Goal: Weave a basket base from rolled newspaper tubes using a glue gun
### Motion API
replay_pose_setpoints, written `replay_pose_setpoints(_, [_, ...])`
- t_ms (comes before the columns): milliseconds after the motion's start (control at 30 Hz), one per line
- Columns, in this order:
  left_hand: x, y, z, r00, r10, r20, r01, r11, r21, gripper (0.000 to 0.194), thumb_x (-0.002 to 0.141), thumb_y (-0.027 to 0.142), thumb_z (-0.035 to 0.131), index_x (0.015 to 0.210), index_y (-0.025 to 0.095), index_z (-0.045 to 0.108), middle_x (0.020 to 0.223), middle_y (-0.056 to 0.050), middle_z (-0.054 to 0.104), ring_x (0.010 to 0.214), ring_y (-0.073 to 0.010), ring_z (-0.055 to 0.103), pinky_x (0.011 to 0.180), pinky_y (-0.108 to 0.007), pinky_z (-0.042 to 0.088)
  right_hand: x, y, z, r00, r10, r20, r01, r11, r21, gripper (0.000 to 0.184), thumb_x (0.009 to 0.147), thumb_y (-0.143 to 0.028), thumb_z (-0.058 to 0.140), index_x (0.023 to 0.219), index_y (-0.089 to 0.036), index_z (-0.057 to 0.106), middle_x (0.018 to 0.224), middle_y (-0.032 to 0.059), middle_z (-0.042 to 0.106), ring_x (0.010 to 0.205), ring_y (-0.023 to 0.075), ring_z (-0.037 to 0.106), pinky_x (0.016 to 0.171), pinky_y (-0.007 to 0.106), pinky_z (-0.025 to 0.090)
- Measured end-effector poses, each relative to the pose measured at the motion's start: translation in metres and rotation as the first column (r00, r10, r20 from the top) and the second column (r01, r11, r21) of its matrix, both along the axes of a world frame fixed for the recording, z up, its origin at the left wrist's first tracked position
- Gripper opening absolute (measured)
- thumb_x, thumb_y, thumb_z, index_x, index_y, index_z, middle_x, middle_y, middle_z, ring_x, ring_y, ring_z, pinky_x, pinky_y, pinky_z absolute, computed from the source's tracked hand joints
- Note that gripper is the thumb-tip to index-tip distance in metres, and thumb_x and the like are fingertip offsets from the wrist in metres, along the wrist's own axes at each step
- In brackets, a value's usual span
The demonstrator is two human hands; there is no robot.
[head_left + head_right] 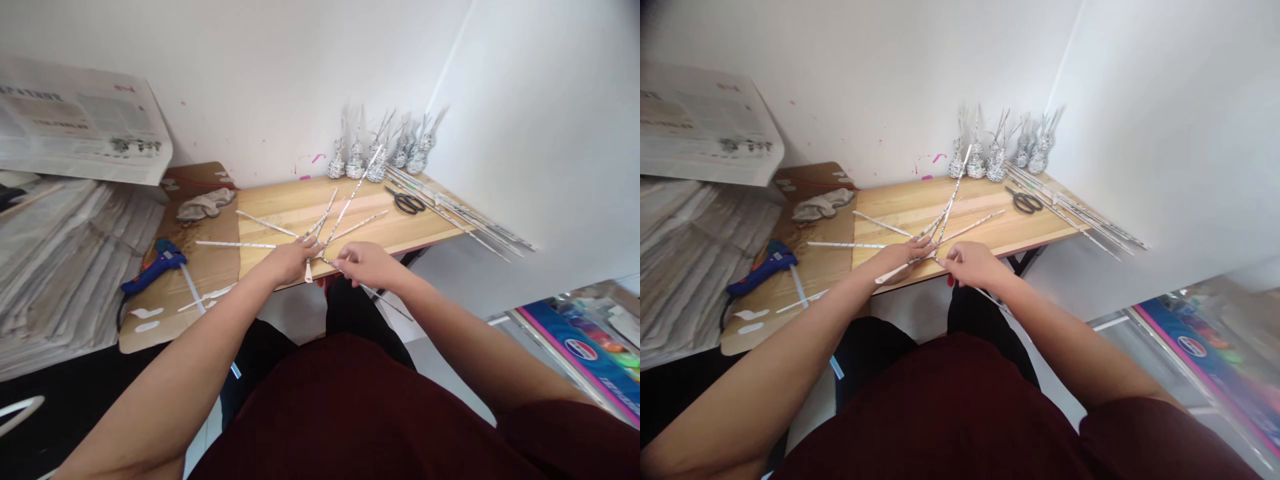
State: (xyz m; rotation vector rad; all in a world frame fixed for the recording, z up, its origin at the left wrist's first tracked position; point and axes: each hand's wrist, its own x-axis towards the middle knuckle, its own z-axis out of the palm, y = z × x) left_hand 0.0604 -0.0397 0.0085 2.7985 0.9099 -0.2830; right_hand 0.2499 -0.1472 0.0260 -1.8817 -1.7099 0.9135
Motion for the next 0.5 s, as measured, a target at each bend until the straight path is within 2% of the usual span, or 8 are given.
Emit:
replay_pose_setpoints(67, [0.001, -0.003, 0.002, 1.0, 0.017, -0.003, -0.017, 1.0, -0.006, 0.064, 0.091, 0.013, 0.04, 0.153, 0.028, 0.032, 0.162, 0.001, 0.023, 0.149, -0.024, 0.023, 0.118, -0.037, 0.031, 0.007, 0.014, -0.006, 0.985, -0.109, -0.134, 0.112, 0.994, 0.012, 0.03, 0.089, -0.038, 0.064, 0.109, -0.016, 0.063, 0.068, 0.0013, 0.07, 0.049, 0.0123, 0.061, 0.049, 0.022, 0.044])
replay_pose_setpoints(133, [0.001, -0.005, 0.004, 1.0, 0.024, 0.005, -0.024, 1.0, -0.002, 0.065, 0.09, 0.013, 0.041, 0.152, 0.03, 0.034, 0.162, 0.001, 0.024, 0.148, -0.0245, 0.026, 0.118, -0.037, 0.033, 0.005, 0.03, -0.016, 0.963, -0.097, -0.25, 0.113, 0.992, 0.05, 0.032, 0.087, -0.036, 0.066, 0.113, -0.017, 0.062, 0.074, 0.0022, 0.072, 0.051, 0.0126, 0.063, 0.048, 0.022, 0.046])
replay_pose_setpoints(233, [0.002, -0.007, 0.007, 0.999, 0.036, 0.008, -0.036, 0.999, -0.005, 0.068, 0.088, 0.012, 0.045, 0.152, 0.032, 0.034, 0.162, 0.001, 0.022, 0.148, -0.0249, 0.028, 0.116, -0.037, 0.035, -0.005, 0.048, -0.029, 0.959, -0.066, -0.277, 0.109, 0.984, 0.144, 0.016, 0.09, -0.032, 0.061, 0.093, -0.018, 0.066, 0.068, 0.0014, 0.07, 0.054, 0.0136, 0.066, 0.053, 0.023, 0.05])
replay_pose_setpoints(333, [0.003, -0.009, 0.01, 0.999, 0.042, -0.005, -0.043, 0.999, -0.022, 0.069, 0.088, 0.01, 0.045, 0.153, 0.029, 0.033, 0.163, 0.001, 0.02, 0.149, -0.0247, 0.025, 0.117, -0.036, 0.033, -0.009, 0.055, -0.036, 0.965, -0.059, -0.254, 0.12, 0.966, 0.23, 0.022, 0.091, -0.033, 0.058, 0.078, -0.017, 0.066, 0.061, 0.0016, 0.069, 0.059, 0.0152, 0.068, 0.06, 0.024, 0.052])
replay_pose_setpoints(500, [0.003, -0.013, 0.012, 0.997, 0.075, -0.001, -0.075, 0.997, -0.032, 0.07, 0.088, 0.006, 0.041, 0.154, 0.029, 0.03, 0.163, 0.001, 0.02, 0.15, -0.0245, 0.021, 0.118, -0.037, 0.031, 0.004, 0.049, -0.044, 0.963, -0.002, -0.269, 0.094, 0.939, 0.33, 0.025, 0.089, -0.037, 0.059, 0.082, -0.016, 0.072, 0.075, 0.0046, 0.075, 0.07, 0.0163, 0.071, 0.068, 0.025, 0.053])
